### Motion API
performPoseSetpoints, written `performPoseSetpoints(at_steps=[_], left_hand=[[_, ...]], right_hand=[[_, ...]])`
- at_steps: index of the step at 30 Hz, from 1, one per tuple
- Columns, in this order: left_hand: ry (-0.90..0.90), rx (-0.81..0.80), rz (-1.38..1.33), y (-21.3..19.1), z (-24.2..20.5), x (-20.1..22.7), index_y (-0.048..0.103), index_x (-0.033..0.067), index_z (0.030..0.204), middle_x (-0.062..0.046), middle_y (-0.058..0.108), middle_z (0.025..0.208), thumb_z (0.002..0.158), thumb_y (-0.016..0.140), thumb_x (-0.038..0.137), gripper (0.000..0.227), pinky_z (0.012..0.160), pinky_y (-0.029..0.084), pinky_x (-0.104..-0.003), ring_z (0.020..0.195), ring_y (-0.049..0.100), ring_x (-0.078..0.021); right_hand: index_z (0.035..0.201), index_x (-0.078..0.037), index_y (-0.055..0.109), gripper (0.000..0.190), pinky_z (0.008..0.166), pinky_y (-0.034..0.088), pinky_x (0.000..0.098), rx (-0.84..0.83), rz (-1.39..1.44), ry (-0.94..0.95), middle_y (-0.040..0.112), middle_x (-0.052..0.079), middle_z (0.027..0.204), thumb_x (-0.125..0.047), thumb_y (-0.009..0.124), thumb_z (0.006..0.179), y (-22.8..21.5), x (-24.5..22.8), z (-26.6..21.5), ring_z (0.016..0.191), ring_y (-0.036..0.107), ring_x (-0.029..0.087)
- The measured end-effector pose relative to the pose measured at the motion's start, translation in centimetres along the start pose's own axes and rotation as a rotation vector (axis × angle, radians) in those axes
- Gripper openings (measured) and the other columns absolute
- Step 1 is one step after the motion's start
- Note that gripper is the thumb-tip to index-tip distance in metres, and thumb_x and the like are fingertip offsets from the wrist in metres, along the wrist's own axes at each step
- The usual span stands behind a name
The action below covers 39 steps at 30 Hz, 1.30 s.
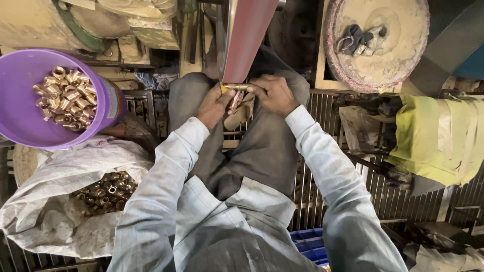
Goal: The person sits on the floor and repeatedly picks up small brass-colored metal parts from a white sack. They press each part against a rotating belt sander to polish it, then drop the finished part into a purple bucket. The process is repeated continuously.
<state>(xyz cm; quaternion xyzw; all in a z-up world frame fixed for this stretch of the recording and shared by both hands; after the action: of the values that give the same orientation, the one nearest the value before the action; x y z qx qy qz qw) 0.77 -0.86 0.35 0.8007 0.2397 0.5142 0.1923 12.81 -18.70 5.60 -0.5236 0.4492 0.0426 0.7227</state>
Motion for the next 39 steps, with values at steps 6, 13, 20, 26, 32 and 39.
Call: performPoseSetpoints(at_steps=[6, 13, 20, 26, 32, 39], left_hand=[[0.023, 0.005, 0.004, 0.0, 0.2, -0.3, 0.057, 0.0039, 0.116, -0.002, 0.058, 0.085, 0.108, 0.048, 0.008, 0.012, 0.059, 0.044, -0.025, 0.067, 0.051, -0.0096], [0.015, -0.015, -0.025, 0.1, 0.1, -0.1, 0.057, 0.0025, 0.115, -0.003, 0.058, 0.086, 0.109, 0.047, 0.008, 0.013, 0.059, 0.045, -0.026, 0.067, 0.051, -0.0102], [0.041, -0.006, -0.006, -0.1, 0.4, -0.8, 0.056, 0.0021, 0.114, -0.004, 0.059, 0.087, 0.109, 0.047, 0.008, 0.012, 0.059, 0.046, -0.026, 0.068, 0.052, -0.0105], [0.003, 0.009, -0.016, -0.4, 0.6, -1.1, 0.056, 0.0027, 0.116, -0.003, 0.058, 0.087, 0.109, 0.048, 0.010, 0.013, 0.058, 0.046, -0.026, 0.068, 0.052, -0.0103], [-0.021, -0.045, -0.048, 0.0, 0.3, -0.1, 0.056, 0.0037, 0.116, -0.002, 0.057, 0.086, 0.110, 0.047, 0.012, 0.014, 0.059, 0.046, -0.026, 0.068, 0.052, -0.0102], [0.217, -0.101, 0.578, -0.1, -6.4, 2.0, 0.051, 0.0078, 0.143, -0.006, 0.070, 0.103, 0.103, 0.056, 0.016, 0.041, 0.084, 0.053, -0.031, 0.092, 0.067, -0.0151]], right_hand=[[0.097, 0.001, 0.075, 0.018, 0.061, 0.051, 0.0380, -0.058, 0.105, 0.125, 0.071, 0.017, 0.084, -0.016, 0.072, 0.097, -0.3, 0.1, 0.8, 0.067, 0.068, 0.030], [0.088, 0.001, 0.073, 0.029, 0.048, 0.038, 0.0364, -0.192, 0.165, 0.281, 0.052, 0.013, 0.057, -0.024, 0.068, 0.101, -0.1, 1.7, 1.2, 0.049, 0.042, 0.016], [0.079, 0.002, 0.071, 0.042, 0.052, 0.039, 0.0316, -0.338, 0.448, 0.411, 0.054, 0.000, 0.064, -0.030, 0.066, 0.106, 0.0, 3.3, 1.7, 0.058, 0.045, 0.007], [0.094, 0.003, 0.072, 0.037, 0.041, 0.027, 0.0269, -0.504, 0.710, 0.842, 0.045, -0.005, 0.059, -0.031, 0.062, 0.103, -1.0, 2.5, 2.9, 0.046, 0.034, 0.006], [0.103, 0.004, 0.071, 0.043, 0.039, 0.020, 0.0237, -0.727, 1.015, 1.042, 0.035, -0.008, 0.056, -0.036, 0.055, 0.106, -2.2, 1.8, 4.0, 0.044, 0.027, 0.003], [0.122, -0.008, 0.071, 0.029, 0.068, 0.052, 0.0270, -0.228, 0.252, -0.094, 0.071, 0.003, 0.093, -0.028, 0.072, 0.102, -3.4, -6.2, -3.5, 0.078, 0.067, 0.013]])
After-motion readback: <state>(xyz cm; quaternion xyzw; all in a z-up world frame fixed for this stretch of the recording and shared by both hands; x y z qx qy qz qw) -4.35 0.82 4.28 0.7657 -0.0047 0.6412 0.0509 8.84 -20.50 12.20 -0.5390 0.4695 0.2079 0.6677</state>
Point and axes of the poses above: each hand's wrist, its own z-axis towards the middle knuckle, its own y-axis out of the palm, x = y × z, the point moved 1 cm from there along z, towards the middle knuckle
